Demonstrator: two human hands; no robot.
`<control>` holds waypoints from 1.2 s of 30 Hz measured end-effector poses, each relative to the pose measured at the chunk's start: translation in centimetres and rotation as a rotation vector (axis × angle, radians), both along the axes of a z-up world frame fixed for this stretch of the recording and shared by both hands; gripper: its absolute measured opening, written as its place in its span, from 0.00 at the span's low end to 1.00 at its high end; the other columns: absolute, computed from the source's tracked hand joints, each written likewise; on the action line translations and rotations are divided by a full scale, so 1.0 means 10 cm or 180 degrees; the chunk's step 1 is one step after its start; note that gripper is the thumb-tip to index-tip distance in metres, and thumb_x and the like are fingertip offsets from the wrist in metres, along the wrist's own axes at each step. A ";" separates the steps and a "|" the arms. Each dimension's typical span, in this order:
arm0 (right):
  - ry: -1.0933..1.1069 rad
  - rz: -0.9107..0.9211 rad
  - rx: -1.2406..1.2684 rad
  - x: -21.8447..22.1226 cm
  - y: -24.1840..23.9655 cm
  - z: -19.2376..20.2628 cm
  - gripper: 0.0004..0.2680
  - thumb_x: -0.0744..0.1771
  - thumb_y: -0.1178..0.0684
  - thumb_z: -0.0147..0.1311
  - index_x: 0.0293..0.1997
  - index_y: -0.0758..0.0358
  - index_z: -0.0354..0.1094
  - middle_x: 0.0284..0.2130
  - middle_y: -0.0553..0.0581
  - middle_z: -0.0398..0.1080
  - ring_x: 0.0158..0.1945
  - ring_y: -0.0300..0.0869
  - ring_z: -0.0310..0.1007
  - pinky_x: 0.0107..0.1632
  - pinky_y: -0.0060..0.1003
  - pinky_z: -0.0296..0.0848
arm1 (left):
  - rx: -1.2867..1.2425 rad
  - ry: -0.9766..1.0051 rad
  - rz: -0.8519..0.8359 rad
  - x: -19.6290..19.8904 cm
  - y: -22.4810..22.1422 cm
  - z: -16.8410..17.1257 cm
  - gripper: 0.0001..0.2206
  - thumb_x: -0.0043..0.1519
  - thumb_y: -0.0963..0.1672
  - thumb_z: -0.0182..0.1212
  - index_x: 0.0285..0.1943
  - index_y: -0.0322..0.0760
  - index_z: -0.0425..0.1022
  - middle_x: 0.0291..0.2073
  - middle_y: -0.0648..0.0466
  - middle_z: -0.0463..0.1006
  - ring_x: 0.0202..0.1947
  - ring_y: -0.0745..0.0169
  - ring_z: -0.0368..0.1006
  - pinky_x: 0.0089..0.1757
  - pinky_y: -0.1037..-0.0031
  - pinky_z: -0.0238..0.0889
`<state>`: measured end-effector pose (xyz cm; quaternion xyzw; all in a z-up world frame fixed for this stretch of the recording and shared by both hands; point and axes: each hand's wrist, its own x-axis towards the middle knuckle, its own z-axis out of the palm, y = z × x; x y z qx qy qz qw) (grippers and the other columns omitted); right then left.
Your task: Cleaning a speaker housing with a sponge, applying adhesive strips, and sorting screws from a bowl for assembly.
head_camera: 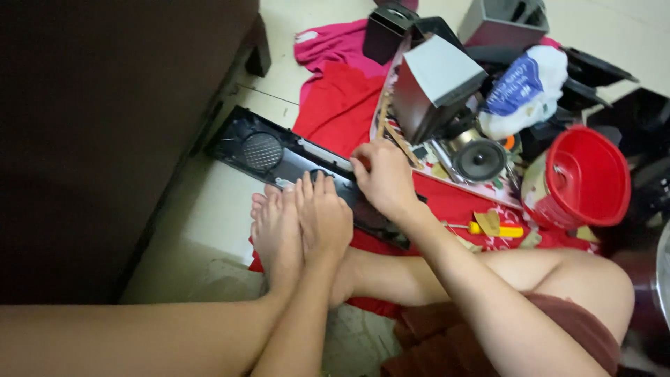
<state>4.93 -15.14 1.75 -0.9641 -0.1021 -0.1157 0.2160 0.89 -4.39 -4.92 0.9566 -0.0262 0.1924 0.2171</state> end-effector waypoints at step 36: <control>0.0308 0.0599 -0.0673 0.47 0.06 -0.53 0.02 0.58 0.57 0.51 0.22 0.59 0.66 0.18 0.58 0.66 0.27 0.55 0.70 0.31 0.46 0.70 | -0.1735 0.2488 0.1080 -0.10 0.52 0.90 0.27 0.61 0.56 0.28 0.57 0.39 0.63 0.56 0.48 0.64 0.61 0.52 0.53 0.59 0.70 0.36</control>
